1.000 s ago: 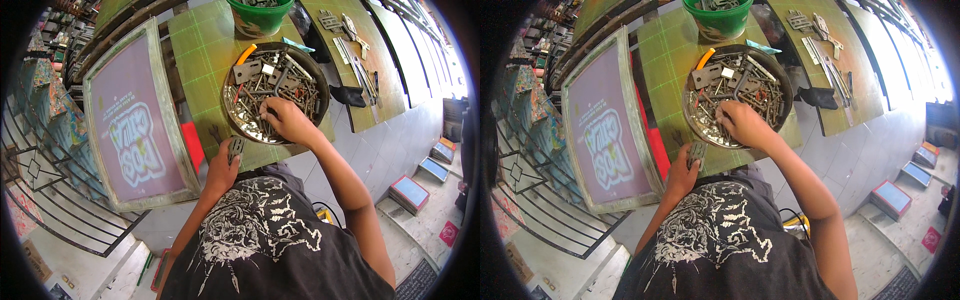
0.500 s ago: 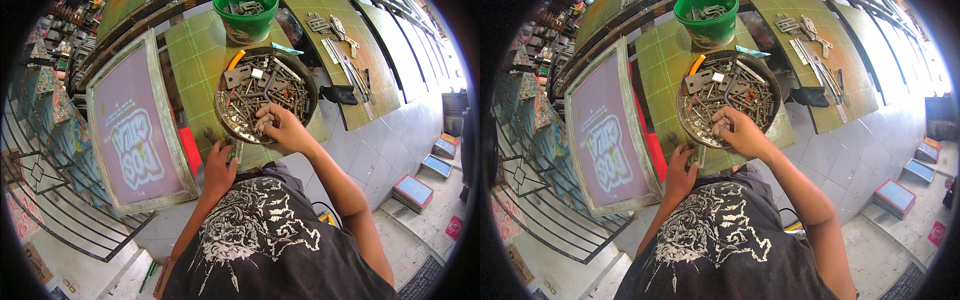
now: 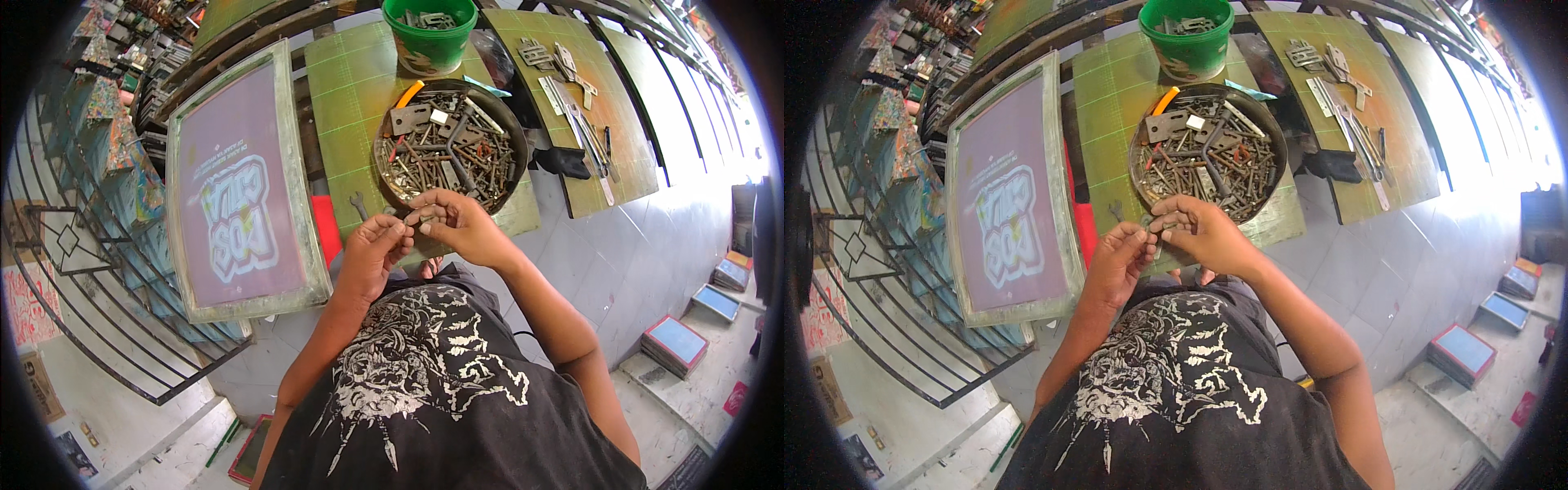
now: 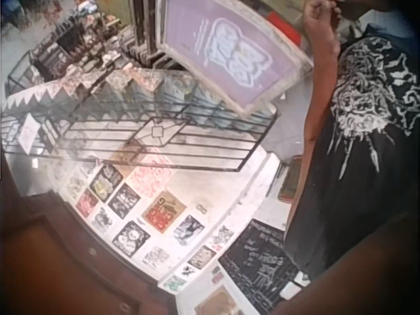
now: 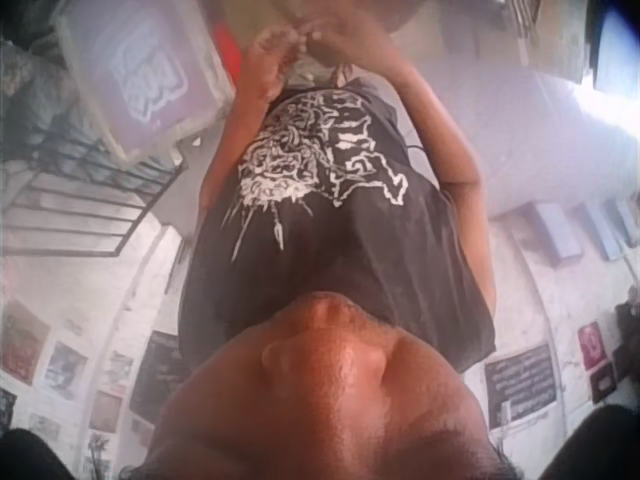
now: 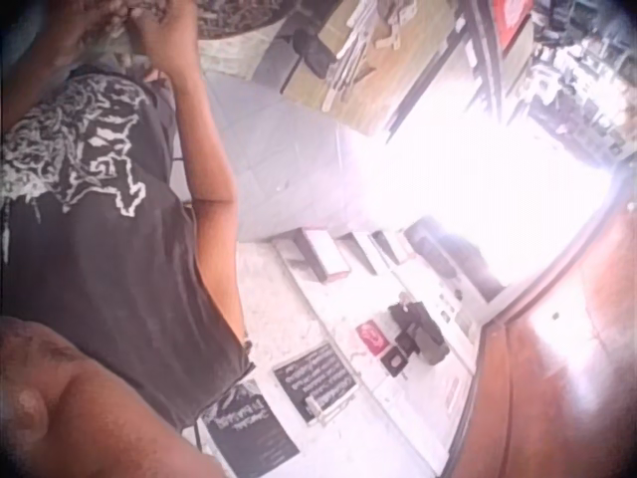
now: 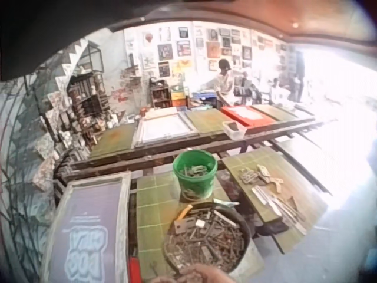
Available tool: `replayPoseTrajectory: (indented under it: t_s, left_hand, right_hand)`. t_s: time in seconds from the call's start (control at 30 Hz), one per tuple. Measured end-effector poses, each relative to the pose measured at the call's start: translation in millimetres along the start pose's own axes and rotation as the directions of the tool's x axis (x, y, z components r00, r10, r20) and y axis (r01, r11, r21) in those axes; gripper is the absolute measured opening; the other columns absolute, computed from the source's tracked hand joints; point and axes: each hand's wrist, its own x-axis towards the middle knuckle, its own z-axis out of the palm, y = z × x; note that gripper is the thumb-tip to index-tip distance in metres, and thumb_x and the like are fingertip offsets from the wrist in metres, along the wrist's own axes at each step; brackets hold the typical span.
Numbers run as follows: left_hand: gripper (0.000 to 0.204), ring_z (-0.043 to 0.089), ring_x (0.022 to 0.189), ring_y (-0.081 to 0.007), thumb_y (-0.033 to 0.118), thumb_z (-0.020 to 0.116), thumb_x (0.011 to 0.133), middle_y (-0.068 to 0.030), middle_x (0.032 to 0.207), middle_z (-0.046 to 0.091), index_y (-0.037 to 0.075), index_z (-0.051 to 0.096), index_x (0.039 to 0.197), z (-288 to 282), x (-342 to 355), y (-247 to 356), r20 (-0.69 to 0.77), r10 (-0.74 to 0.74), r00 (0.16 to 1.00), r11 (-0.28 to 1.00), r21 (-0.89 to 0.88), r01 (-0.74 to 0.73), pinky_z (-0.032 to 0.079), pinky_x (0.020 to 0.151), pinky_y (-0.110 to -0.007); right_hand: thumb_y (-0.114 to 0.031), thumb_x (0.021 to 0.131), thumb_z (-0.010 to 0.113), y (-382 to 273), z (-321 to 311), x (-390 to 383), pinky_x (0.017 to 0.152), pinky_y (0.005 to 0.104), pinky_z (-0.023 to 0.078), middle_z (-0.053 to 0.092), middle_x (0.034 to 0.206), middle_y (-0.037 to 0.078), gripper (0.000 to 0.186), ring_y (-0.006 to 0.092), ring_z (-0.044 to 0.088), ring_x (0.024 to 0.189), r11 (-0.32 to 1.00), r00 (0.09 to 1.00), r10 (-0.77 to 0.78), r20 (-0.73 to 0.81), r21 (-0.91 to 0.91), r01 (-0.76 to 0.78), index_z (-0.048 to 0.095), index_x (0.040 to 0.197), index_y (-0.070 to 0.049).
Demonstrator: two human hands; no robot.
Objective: The person cleans a screen-printing frame by hand, walks between stations, and gathers small metal components from a container.
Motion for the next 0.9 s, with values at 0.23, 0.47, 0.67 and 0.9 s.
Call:
replayPoseTrajectory:
  t_s: [0.23,0.47,0.67,0.9]
  left_hand:
    - [0.008,0.065,0.077,-0.0106,0.01,0.054,0.097,-0.0065,0.091,0.066,0.004,0.058,0.099,-22.6,-35.8,2.0,-0.018,-0.04,0.999,0.958,-0.284,0.033,0.057,0.067,-0.02]
    - [0.012,0.06,0.081,-0.0124,0.015,0.054,0.096,-0.0043,0.091,0.063,0.006,0.057,0.102,-78.2,-111.3,6.1,-0.063,0.104,0.993,0.97,-0.216,-0.115,0.049,0.072,-0.025]
    - [0.011,0.059,0.076,-0.0127,0.012,0.056,0.094,-0.0087,0.092,0.063,0.001,0.057,0.099,-161.4,-215.2,-2.8,-0.394,0.304,0.867,0.95,0.057,-0.307,0.047,0.067,-0.025]
    - [0.007,0.058,0.074,-0.0115,0.007,0.058,0.092,-0.0072,0.089,0.063,0.002,0.057,0.096,-318.4,-350.1,-49.4,-0.695,0.378,0.611,0.914,0.176,-0.365,0.046,0.064,-0.025]
  right_hand:
    - [-0.013,0.099,0.048,11.7,36.9,7.7,0.072,0.0258,0.057,0.066,0.105,0.01,0.017,0.012,0.062,0.086,0.974,0.992,0.127,0.023,0.184,-0.129,0.052,0.11,0.0]
    - [-0.023,0.098,0.056,23.1,101.1,23.9,0.066,0.0223,0.045,0.057,0.08,-0.002,0.021,0.0062,0.05,0.071,0.985,0.984,0.168,0.065,0.027,-0.17,0.06,0.101,-0.003]
    - [-0.013,0.094,0.059,61.1,186.4,45.2,0.069,0.0225,0.043,0.059,0.083,-0.002,0.013,0.0068,0.051,0.073,0.989,0.982,0.062,0.179,-0.143,-0.037,0.063,0.098,-0.001]
    - [-0.008,0.09,0.063,88.6,302.8,66.4,0.064,0.0217,0.042,0.06,0.08,-0.002,0.008,0.0051,0.051,0.071,0.942,0.983,0.035,0.18,-0.335,0.028,0.063,0.092,0.0]
